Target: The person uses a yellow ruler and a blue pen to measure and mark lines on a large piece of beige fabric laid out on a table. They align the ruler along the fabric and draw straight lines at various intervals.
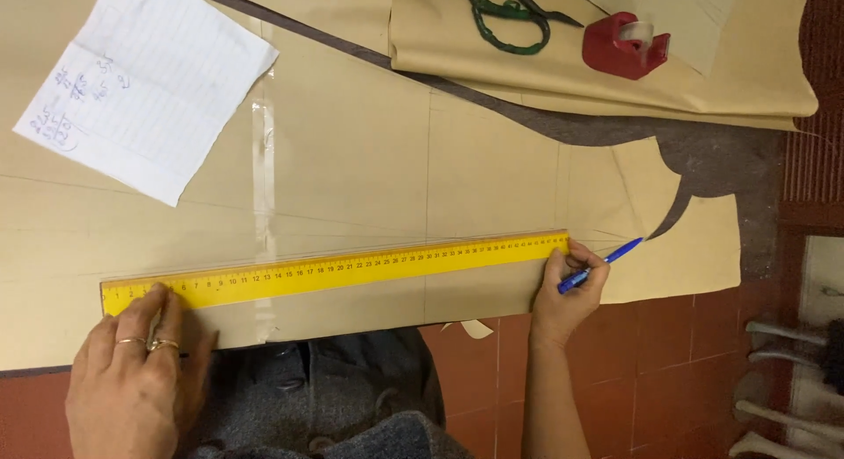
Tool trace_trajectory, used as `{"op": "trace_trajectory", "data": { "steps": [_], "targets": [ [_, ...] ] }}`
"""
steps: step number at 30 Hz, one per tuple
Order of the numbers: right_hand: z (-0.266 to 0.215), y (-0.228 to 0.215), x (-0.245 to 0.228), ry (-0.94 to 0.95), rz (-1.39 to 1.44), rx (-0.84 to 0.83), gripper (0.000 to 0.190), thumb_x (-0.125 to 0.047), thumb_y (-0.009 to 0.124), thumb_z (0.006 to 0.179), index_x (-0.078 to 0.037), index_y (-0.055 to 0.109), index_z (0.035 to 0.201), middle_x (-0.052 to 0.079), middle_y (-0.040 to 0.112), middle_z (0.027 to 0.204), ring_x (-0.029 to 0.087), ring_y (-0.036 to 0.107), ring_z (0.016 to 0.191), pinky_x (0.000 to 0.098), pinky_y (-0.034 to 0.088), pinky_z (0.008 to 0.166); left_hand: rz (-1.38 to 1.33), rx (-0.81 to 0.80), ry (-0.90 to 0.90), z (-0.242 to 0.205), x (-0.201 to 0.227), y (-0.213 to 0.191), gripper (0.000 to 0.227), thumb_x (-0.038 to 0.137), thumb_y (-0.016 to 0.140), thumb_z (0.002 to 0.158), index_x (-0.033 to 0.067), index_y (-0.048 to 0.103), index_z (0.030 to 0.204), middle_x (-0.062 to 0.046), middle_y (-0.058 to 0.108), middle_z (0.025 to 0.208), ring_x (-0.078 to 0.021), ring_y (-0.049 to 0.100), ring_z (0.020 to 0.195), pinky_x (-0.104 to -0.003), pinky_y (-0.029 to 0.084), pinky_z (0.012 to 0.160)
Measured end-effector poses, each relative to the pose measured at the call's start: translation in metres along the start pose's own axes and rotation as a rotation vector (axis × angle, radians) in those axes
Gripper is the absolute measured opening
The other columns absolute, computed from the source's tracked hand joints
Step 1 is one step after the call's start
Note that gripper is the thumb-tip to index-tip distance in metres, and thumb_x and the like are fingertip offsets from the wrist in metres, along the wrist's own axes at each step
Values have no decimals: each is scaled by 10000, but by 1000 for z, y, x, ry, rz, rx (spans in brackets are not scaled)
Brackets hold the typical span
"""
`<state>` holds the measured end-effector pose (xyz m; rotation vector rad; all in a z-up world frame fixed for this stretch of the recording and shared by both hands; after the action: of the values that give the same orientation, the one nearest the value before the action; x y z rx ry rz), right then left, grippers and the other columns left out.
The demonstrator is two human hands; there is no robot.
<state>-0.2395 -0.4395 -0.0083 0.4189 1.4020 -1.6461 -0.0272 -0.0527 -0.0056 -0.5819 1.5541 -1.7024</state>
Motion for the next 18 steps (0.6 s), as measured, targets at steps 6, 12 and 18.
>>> {"op": "trace_trajectory", "data": {
  "steps": [6, 12, 18],
  "targets": [
    [0, 0, 0, 18, 9, -2, 180, -30, 623, 929, -59, 510, 1066, 103, 616, 1121, 169, 594, 975, 264, 530, 838, -46, 18, 16, 10, 12, -12, 465, 481, 641, 877, 180, 706, 1225, -85, 681, 1327, -260, 688, 1035, -316, 579, 965],
    [0, 0, 1, 0, 30, 15, 173, -7, 620, 921, -53, 516, 1051, 96, 614, 1104, 165, 586, 948, 265, 514, 851, -54, 5, 8, 5, 12, -8, 455, 466, 645, 872, 229, 689, 1258, -84, 666, 1358, -273, 682, 1075, -328, 584, 939],
    [-1, 1, 0, -20, 23, -2, 167, -8, 611, 929, -43, 502, 1051, 116, 609, 1108, 180, 584, 971, 274, 516, 841, -78, 8, -15, 5, 12, -11, 428, 441, 659, 887, 234, 700, 1259, -91, 675, 1369, -283, 686, 1095, -337, 581, 963]
  ]
}}
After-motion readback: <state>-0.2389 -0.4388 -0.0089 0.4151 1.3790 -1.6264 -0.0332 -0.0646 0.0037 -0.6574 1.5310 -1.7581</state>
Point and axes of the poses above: each hand's wrist, its own z-axis towards the middle knuckle, its own y-axis out of the palm, x = y × z, the point moved 5 cm from there along z, towards the middle knuckle
